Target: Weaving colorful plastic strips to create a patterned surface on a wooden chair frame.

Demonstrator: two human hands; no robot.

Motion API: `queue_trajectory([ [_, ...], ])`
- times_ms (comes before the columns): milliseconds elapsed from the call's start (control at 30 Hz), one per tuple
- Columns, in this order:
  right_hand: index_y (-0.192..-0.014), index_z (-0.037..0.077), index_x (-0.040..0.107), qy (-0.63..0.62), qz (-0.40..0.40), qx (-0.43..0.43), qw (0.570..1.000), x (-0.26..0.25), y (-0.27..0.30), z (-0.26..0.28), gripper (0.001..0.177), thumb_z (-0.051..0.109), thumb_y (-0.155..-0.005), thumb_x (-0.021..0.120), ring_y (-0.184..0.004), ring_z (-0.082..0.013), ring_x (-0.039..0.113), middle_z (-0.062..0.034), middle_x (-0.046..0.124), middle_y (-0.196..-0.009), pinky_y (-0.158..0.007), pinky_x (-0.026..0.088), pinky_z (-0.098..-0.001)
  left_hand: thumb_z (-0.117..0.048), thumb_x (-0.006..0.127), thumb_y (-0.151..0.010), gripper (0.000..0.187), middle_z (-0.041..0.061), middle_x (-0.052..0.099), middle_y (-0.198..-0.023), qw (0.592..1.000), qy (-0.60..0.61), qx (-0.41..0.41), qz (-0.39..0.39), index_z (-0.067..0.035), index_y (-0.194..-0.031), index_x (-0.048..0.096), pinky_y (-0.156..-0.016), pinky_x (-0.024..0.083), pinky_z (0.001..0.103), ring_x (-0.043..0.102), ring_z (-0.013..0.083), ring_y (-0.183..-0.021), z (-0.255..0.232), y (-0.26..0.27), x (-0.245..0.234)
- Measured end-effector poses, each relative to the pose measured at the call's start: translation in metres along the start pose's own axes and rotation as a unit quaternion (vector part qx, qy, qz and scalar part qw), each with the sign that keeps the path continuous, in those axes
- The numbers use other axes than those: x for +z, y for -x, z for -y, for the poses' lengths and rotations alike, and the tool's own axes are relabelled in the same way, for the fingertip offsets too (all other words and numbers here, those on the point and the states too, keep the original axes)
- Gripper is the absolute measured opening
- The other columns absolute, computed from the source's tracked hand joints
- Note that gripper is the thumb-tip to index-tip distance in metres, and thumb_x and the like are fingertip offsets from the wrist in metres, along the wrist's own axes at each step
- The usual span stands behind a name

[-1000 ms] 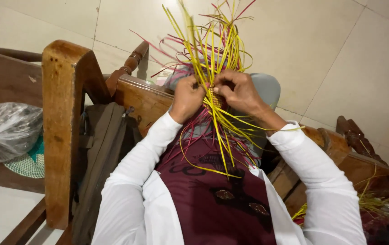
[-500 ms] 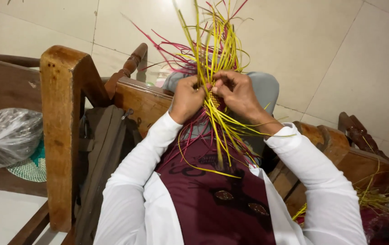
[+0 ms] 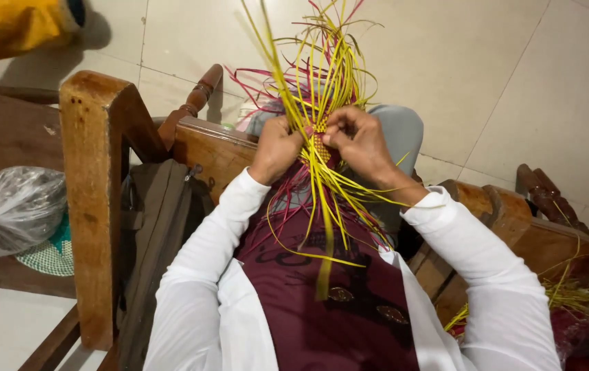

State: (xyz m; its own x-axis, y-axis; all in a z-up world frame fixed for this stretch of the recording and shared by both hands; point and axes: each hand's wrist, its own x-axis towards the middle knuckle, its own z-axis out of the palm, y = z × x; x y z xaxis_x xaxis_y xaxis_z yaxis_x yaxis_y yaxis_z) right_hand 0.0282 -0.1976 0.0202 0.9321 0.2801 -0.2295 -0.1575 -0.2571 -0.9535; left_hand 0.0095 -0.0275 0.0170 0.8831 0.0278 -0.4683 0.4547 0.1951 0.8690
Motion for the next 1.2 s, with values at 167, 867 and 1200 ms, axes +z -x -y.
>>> queue_trajectory([
  [167, -0.092, 0.0, 0.066, -0.033, 0.012, -0.01, 0.999, -0.001, -0.006, 0.003, 0.02, -0.005, -0.076, 0.075, -0.062, -0.0124, 0.057, -0.0082, 0.062, -0.072, -0.058, 0.046, -0.0259, -0.01, 0.068, -0.084, 0.007, 0.004, 0.064, -0.069, 0.998, -0.031, 0.049, 0.009, -0.005, -0.079, 0.071, -0.061, 0.048, 0.025, 0.054, 0.0122, -0.063, 0.0, -0.001, -0.001],
  [867, -0.088, 0.003, 0.073, 0.014, 0.019, -0.139, 0.99, 0.014, 0.005, 0.018, 0.013, -0.002, -0.077, 0.075, -0.079, -0.0258, 0.064, -0.0131, 0.064, -0.079, -0.074, 0.049, -0.0374, -0.015, 0.07, -0.083, 0.011, 0.009, 0.07, -0.072, 0.995, -0.079, 0.045, -0.049, -0.005, -0.083, 0.073, -0.066, 0.052, 0.031, 0.06, 0.0137, -0.07, 0.032, 0.007, -0.01],
  [1200, -0.091, 0.006, 0.073, 0.092, 0.08, -0.295, 0.948, 0.036, 0.025, 0.031, 0.031, -0.017, -0.077, 0.056, -0.092, -0.0363, 0.057, -0.015, 0.06, -0.092, -0.086, 0.047, -0.0438, -0.01, 0.077, -0.074, 0.01, 0.014, 0.069, -0.071, 0.975, -0.111, 0.181, -0.061, -0.002, -0.08, 0.072, -0.065, 0.052, 0.035, 0.066, 0.0182, -0.073, 0.091, -0.011, -0.03],
])
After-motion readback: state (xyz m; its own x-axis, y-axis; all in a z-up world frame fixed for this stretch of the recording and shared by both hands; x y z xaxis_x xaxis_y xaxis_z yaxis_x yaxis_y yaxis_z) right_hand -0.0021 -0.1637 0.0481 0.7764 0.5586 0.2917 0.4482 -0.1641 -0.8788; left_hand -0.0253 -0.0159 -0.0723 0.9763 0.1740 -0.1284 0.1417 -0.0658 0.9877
